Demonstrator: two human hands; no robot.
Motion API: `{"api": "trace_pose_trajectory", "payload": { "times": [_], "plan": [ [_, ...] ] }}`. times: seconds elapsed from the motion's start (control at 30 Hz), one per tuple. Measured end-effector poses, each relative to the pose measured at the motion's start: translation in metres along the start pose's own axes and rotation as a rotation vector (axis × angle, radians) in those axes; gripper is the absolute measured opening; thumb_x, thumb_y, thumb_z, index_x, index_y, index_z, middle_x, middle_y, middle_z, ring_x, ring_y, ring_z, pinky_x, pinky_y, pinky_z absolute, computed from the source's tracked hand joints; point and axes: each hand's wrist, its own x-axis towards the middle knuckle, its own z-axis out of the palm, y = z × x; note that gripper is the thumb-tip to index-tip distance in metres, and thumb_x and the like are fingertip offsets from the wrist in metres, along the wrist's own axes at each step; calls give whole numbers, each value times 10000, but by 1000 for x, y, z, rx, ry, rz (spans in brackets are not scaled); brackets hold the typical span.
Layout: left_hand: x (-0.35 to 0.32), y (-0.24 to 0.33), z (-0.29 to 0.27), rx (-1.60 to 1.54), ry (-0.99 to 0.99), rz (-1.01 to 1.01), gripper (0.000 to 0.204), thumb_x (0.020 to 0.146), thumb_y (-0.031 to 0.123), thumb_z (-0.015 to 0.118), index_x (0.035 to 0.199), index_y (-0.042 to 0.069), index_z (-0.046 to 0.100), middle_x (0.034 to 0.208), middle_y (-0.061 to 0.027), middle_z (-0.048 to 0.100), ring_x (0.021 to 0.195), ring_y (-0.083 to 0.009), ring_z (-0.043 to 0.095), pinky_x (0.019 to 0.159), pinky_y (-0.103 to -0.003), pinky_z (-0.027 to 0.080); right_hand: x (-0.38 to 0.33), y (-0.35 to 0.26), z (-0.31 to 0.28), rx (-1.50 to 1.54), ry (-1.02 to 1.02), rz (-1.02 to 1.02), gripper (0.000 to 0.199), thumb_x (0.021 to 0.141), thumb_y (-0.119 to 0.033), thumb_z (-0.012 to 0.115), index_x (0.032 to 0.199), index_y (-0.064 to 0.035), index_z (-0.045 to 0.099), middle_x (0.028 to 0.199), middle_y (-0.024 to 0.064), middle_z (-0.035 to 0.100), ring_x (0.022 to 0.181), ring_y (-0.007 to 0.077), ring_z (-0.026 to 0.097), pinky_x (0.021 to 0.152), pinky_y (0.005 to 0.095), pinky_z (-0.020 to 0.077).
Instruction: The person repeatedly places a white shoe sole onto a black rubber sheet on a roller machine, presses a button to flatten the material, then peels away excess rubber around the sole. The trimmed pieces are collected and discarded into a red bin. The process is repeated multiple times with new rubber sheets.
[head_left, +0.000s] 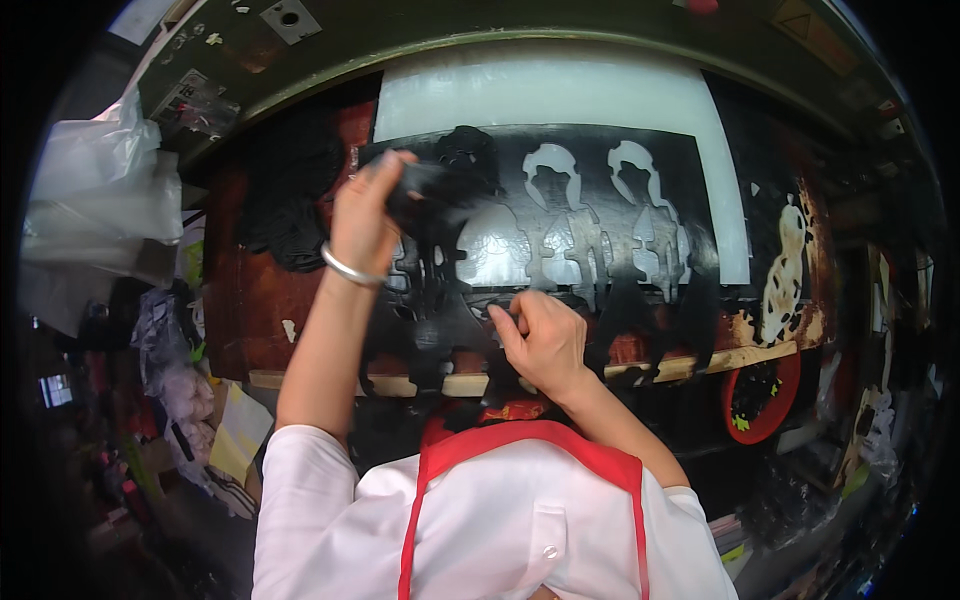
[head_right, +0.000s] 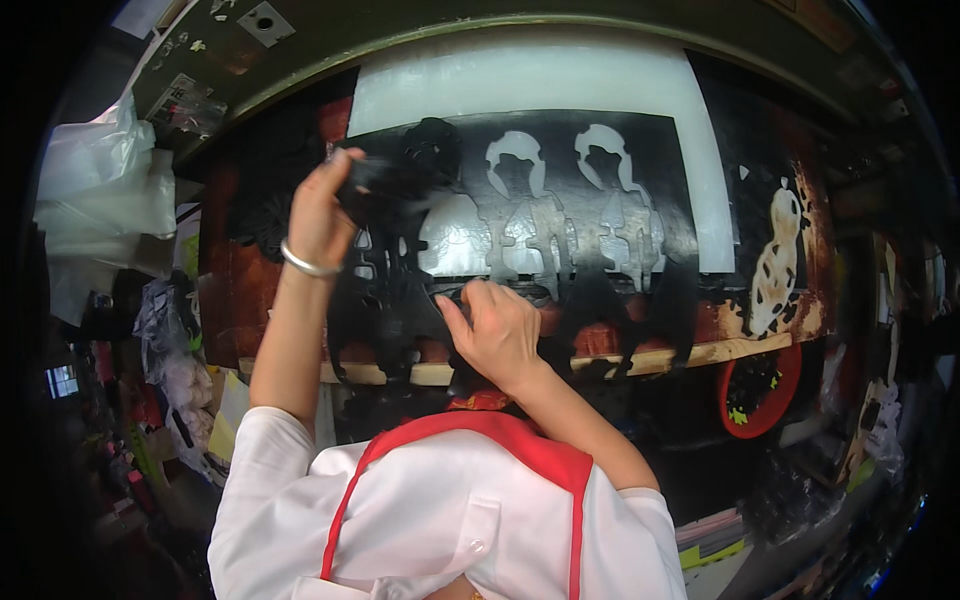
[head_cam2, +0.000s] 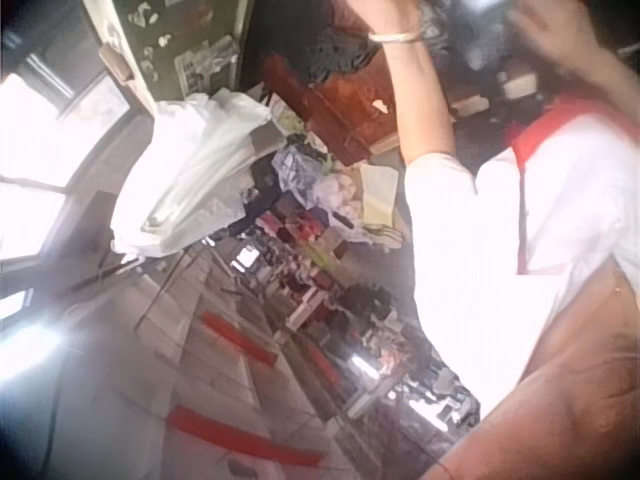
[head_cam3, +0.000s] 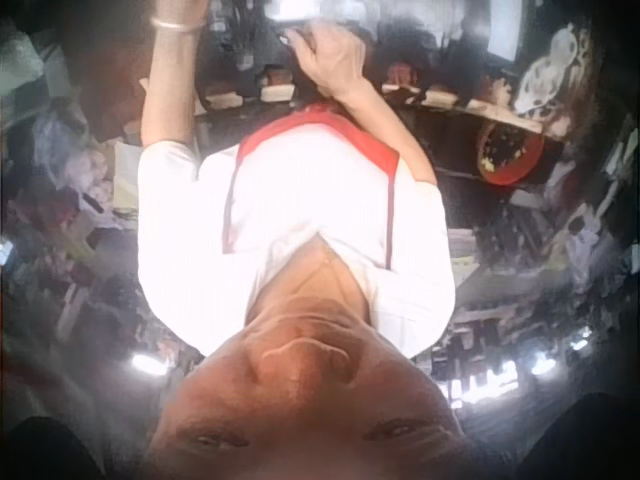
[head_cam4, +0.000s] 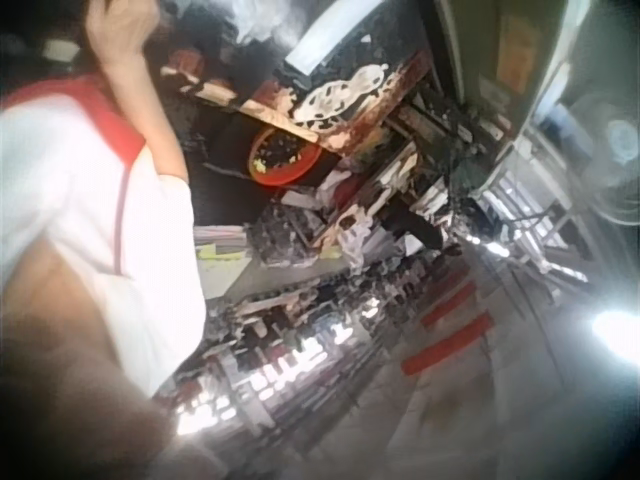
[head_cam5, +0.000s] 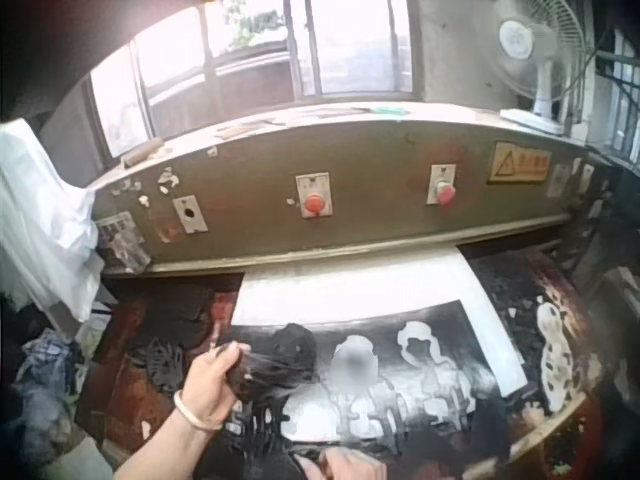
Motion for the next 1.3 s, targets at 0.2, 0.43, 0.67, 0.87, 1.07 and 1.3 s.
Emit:
{"api": "trace_pose_trajectory", "payload": {
  "times": [0.2, 0.43, 0.67, 0.87, 1.07, 1.3],
  "plan": [
    [-69, -58, 33, 136, -56, -197, 250, 981, 200, 582, 1076, -12, 676, 979, -36, 670, 890, -86, 596, 808, -216, 455, 36, -12, 34, 206, 168, 243, 429, 936, -444, 563, 848, -24, 550, 729, 182, 643, 680, 422, 630, 575, 484, 470],
    [35, 64, 17, -297, 369, 333, 250, 992, 255, 558, 980, 8, 595, 791, -75, 592, 625, -177, 582, 595, -332, 529, 16, 28, 43, 313, 402, 333, 361, 1013, -217, 443, 741, 3, 534, 593, 208, 522, 527, 406, 525, 516, 456, 404],
    [77, 223, -1, 297, -92, 673, 313, 1010, 225, 509, 1182, -20, 599, 852, -20, 637, 587, -60, 522, 494, -202, 444, 18, 19, 8, 554, -141, 405, 412, 1016, -336, 486, 833, 16, 598, 702, 57, 624, 651, 142, 600, 595, 312, 481],
    [10, 157, 6, 905, -188, 671, 186, 980, 147, 526, 1020, 8, 643, 963, -57, 645, 696, -108, 573, 681, -261, 490, 23, -4, 26, 860, -739, 428, 344, 893, -348, 681, 897, -4, 666, 839, 61, 648, 750, 117, 584, 691, 276, 471],
    [-91, -13, -59, 1175, -893, 753, 360, 742, 123, 765, 1064, 38, 628, 1074, -151, 589, 853, -294, 591, 747, -380, 504, 31, 14, 53, 1244, -843, 533, 97, 806, -122, 664, 809, -25, 666, 835, 34, 640, 818, 125, 580, 780, 246, 434],
    [-86, -22, -68, 822, -242, 232, 130, 891, 114, 643, 991, 34, 664, 892, -88, 668, 804, -231, 648, 739, -342, 514, 37, -25, 24, 987, -756, 453, 125, 806, -131, 645, 843, -12, 655, 853, 73, 656, 831, 171, 627, 756, 291, 476]
  ]
}}
